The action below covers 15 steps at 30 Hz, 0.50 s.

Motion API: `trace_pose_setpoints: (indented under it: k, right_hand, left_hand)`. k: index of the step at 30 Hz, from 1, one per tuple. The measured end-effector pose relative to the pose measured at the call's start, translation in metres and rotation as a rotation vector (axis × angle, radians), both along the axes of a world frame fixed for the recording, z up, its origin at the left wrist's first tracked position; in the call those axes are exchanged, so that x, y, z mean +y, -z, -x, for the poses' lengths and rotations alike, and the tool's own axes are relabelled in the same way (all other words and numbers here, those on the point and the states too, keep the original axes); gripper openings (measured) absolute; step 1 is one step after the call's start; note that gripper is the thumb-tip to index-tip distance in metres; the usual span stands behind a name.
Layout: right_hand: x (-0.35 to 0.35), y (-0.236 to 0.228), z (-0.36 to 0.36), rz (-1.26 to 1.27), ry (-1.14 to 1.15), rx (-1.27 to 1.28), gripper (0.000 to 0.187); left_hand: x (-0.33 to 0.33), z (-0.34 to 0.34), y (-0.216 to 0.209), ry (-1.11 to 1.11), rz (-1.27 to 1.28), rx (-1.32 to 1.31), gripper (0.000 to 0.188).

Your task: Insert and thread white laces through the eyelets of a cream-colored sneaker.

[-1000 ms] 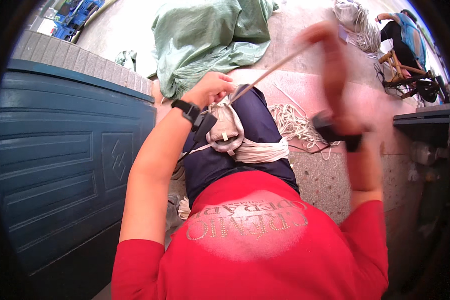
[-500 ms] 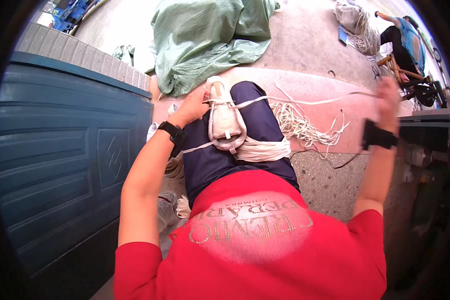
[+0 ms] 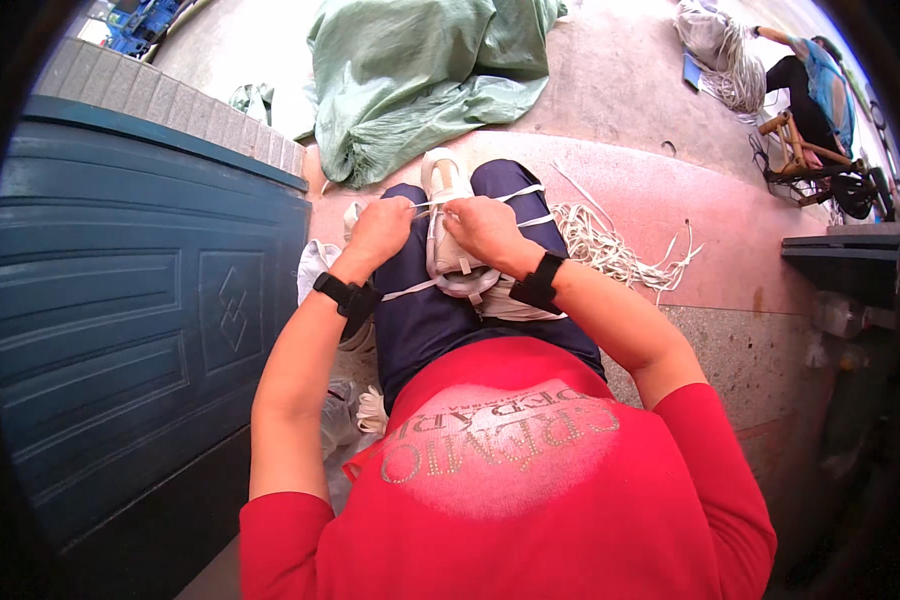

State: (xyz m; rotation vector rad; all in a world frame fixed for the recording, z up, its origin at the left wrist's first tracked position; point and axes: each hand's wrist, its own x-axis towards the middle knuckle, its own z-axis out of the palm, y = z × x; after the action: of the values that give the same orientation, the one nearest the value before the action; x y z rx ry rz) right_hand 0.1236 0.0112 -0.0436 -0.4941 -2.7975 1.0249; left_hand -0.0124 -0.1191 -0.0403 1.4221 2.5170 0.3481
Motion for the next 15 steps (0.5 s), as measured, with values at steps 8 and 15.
trace_pose_setpoints:
  k: [8,15]
  right_hand:
    - [-0.004,0.012,0.016,-0.374,-0.161,0.126,0.009]
    - [0.030,-0.010,0.011,-0.170,-0.652,-0.191,0.021]
  left_hand:
    - [0.015,-0.017,-0.011,-0.244,-0.028,-0.551,0.022]
    - [0.015,-0.017,-0.004,-0.302,-0.035,-0.079,0.022]
